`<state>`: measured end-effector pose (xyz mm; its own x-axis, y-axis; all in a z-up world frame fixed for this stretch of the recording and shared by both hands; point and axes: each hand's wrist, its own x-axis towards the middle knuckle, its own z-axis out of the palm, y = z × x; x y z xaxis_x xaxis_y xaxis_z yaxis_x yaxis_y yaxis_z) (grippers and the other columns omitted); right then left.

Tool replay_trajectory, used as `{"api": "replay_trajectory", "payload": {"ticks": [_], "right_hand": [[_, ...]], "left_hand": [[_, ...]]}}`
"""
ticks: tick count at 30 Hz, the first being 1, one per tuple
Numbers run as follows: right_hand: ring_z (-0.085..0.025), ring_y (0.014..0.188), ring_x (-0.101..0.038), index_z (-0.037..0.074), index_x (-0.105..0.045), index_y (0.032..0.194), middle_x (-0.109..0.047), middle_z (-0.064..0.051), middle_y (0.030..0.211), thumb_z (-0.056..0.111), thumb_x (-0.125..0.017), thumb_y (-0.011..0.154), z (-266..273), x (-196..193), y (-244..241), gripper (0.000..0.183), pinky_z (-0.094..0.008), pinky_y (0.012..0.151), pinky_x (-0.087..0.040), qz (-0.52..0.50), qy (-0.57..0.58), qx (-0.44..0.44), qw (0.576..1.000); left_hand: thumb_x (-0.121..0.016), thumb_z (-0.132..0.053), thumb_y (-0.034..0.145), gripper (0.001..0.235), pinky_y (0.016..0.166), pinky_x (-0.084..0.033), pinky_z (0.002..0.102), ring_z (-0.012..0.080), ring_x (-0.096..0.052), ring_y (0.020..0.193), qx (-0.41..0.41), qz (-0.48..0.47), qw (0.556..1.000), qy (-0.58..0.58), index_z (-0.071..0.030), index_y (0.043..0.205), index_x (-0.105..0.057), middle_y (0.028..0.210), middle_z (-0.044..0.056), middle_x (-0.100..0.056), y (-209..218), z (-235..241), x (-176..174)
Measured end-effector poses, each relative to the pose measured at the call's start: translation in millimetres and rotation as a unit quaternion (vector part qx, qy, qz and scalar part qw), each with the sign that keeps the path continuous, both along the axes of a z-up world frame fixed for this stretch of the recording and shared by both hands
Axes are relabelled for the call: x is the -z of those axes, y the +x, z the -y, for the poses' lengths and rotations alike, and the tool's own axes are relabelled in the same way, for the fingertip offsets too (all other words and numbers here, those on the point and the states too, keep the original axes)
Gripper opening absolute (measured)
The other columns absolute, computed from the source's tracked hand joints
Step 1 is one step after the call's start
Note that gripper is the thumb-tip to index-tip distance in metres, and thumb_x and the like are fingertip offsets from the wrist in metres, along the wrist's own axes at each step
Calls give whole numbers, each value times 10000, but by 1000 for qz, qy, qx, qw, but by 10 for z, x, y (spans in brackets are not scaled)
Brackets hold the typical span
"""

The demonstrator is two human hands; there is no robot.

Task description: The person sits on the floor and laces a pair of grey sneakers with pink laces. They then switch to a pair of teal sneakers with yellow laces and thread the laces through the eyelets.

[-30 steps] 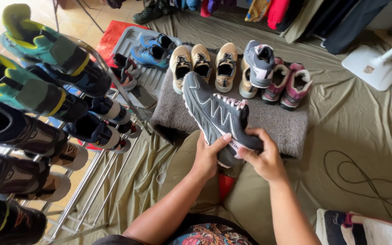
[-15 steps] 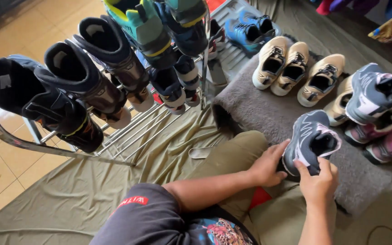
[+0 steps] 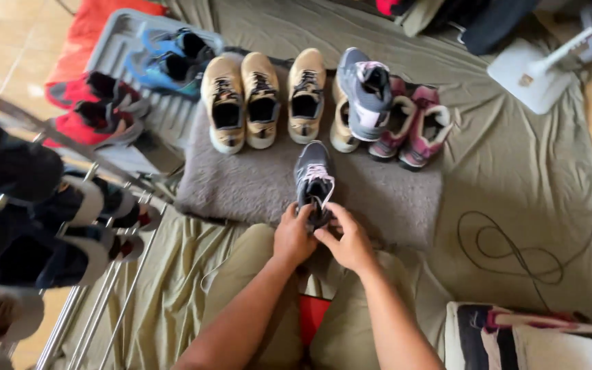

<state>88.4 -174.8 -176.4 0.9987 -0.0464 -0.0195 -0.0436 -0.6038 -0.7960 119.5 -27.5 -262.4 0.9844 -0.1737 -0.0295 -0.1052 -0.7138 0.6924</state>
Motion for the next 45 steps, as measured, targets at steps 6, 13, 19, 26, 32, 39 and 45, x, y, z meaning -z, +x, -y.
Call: {"api": "replay_trajectory", "payload": {"ticks": [6, 13, 19, 26, 32, 39, 45], "right_hand": [[-443, 1042, -660, 30, -565, 1420, -562, -278, 1325, 133, -752, 925, 351, -566, 1120, 539, -421, 715, -652, 303, -125, 133, 935], [-392, 1392, -490, 358, -470, 1492, -367, -157, 1558, 331, -853, 859, 826, -318, 2236, 740, -535, 1074, -506, 37, -239, 163, 957], [-399, 1056, -678, 133, -613, 1183, -580, -123, 1220, 154, -876, 789, 765, -324, 1646, 475, -536, 857, -587, 205, -251, 177, 929], [-344, 1070, -684, 136, -628, 1095, -612, -100, 1261, 319, -964, 683, 302, 5, 103, 563, -429, 853, -583, 239, -217, 221, 920], [-349, 1001, -719, 186, -575, 1153, -527, -56, 1312, 411, -859, 781, 103, 167, -269, 520, -506, 769, -645, 39, -254, 168, 952], [-439, 1128, -668, 248, -548, 1323, -500, -117, 1263, 157, -787, 881, 213, 279, -174, 511, -541, 883, -603, -45, -252, 73, 964], [-373, 1261, -604, 234, -305, 1478, -608, -170, 1361, 186, -816, 803, 535, 613, -42, 847, -525, 1056, -497, -145, -163, 134, 967]], "left_hand": [[-863, -550, 706, 729, 986, -504, 495, 478, -575, 1257, 24, -43, 999, -13, -324, 1316, -534, 1500, 291, -395, 22, 16, -368], [-889, -494, 704, 581, 945, -516, 509, 489, -594, 1197, 5, 26, 996, -82, -204, 1090, -565, 1438, 273, -447, 52, 29, -261], [-930, -438, 651, 531, 984, -514, 459, 426, -591, 1265, -49, 141, 979, -140, -184, 964, -585, 1428, 231, -531, 43, 52, -186], [-954, -473, 617, 553, 958, -540, 459, 409, -627, 1212, -99, 169, 970, -145, -192, 920, -587, 1430, 212, -548, -248, 45, -320], [-962, -446, 546, 589, 1053, -462, 520, 466, -569, 1232, -92, 164, 979, -77, -164, 925, -609, 1394, 245, -515, -325, -15, -158], [-688, -248, 798, 433, 880, -451, 561, 422, -632, 800, 23, 413, 896, 161, 10, 1145, -656, 868, 237, -654, -270, 264, -168], [-288, -522, 976, 600, 777, -354, 465, 286, -764, 801, -11, 9, 985, 172, -214, 772, -760, 760, 19, -788, 199, 661, -441]]}}
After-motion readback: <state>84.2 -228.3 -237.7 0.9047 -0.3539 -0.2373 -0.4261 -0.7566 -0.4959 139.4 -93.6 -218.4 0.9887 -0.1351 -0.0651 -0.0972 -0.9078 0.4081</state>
